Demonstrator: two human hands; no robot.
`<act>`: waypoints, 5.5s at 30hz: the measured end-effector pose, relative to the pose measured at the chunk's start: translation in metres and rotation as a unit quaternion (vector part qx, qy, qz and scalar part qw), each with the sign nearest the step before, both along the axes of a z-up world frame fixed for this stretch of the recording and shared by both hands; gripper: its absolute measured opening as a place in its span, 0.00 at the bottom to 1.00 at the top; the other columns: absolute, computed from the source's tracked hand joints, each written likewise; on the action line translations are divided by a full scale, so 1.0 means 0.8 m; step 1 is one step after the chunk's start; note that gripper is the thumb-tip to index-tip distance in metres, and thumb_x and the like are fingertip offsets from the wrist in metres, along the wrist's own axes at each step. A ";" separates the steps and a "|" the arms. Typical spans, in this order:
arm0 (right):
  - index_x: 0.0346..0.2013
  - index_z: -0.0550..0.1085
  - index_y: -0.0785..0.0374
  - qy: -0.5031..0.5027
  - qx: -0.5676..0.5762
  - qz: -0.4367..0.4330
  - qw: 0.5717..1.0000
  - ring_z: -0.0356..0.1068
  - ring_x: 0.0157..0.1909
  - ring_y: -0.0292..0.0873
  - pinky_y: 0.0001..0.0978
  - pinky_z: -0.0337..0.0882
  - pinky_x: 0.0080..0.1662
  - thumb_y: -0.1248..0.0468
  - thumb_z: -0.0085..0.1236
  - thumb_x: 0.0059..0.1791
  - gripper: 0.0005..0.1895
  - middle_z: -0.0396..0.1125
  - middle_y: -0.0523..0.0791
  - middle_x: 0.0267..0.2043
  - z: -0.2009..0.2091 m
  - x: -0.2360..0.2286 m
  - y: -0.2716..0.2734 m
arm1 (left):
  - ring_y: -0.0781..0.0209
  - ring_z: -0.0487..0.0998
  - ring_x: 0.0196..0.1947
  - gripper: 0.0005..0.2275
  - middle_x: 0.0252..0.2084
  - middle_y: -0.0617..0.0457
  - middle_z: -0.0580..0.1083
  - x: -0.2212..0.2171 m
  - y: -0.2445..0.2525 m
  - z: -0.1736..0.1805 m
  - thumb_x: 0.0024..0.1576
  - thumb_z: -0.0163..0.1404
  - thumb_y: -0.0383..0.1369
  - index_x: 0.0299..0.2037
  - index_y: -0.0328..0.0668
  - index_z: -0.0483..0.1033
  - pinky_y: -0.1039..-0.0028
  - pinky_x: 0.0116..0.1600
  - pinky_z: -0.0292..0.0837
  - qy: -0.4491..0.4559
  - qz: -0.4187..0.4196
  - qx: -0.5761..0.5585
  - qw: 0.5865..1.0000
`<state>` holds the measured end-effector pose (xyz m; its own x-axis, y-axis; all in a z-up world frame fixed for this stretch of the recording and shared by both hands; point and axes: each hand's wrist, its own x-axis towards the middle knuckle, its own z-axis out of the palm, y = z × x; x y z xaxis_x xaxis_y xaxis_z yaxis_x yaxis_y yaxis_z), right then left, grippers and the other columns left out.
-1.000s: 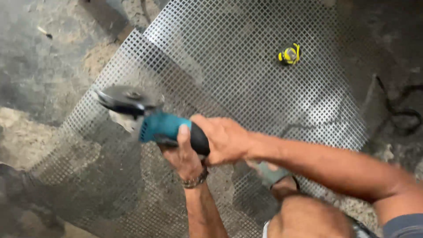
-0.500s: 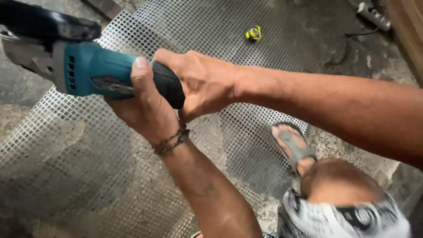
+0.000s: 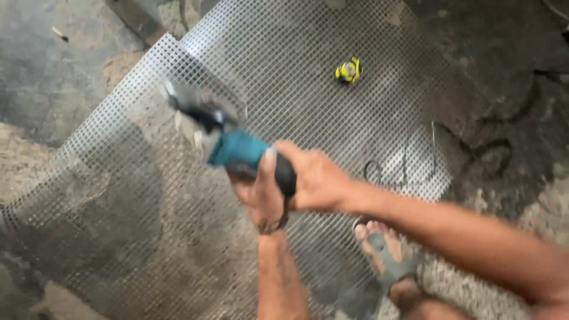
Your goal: The person cuts a metal mesh using an angle grinder.
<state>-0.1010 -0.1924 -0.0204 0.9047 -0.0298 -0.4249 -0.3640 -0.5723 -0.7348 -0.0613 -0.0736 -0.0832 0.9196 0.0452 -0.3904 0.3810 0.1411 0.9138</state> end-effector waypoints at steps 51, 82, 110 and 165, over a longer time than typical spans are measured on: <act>0.62 0.64 0.62 0.092 0.220 -0.092 0.967 0.75 0.49 0.68 0.65 0.72 0.49 0.48 0.66 0.31 0.48 0.75 0.58 0.45 -0.280 0.044 -0.042 | 0.56 0.75 0.39 0.27 0.36 0.50 0.74 0.073 -0.028 -0.224 0.42 0.66 0.48 0.50 0.53 0.71 0.59 0.46 0.68 0.075 -0.077 0.348 0.932; 0.61 0.64 0.67 0.099 0.225 -0.084 0.966 0.73 0.50 0.73 0.67 0.72 0.50 0.54 0.64 0.32 0.44 0.74 0.63 0.45 -0.257 0.052 -0.054 | 0.53 0.77 0.43 0.28 0.40 0.47 0.75 0.079 -0.032 -0.214 0.41 0.65 0.49 0.52 0.55 0.72 0.58 0.50 0.70 0.125 -0.081 0.370 0.917; 0.62 0.64 0.67 0.109 0.238 -0.094 0.960 0.73 0.51 0.71 0.65 0.72 0.51 0.51 0.66 0.32 0.48 0.74 0.62 0.46 -0.259 0.035 -0.057 | 0.47 0.76 0.48 0.32 0.45 0.39 0.75 0.057 -0.033 -0.213 0.41 0.66 0.46 0.56 0.49 0.71 0.53 0.50 0.68 0.125 -0.065 0.354 0.925; 0.60 0.65 0.66 0.097 0.260 -0.104 0.955 0.73 0.49 0.71 0.66 0.71 0.48 0.51 0.66 0.30 0.47 0.74 0.63 0.42 -0.262 0.000 -0.066 | 0.57 0.74 0.39 0.26 0.36 0.52 0.73 0.021 -0.047 -0.214 0.39 0.67 0.46 0.47 0.56 0.72 0.59 0.47 0.68 0.115 -0.043 0.359 0.925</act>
<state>-0.1012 -0.2450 -0.2298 0.8053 0.0601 -0.5898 -0.5877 -0.0499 -0.8075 -0.0442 -0.1116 -0.2540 0.8278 0.2994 -0.4745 0.5591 -0.5106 0.6532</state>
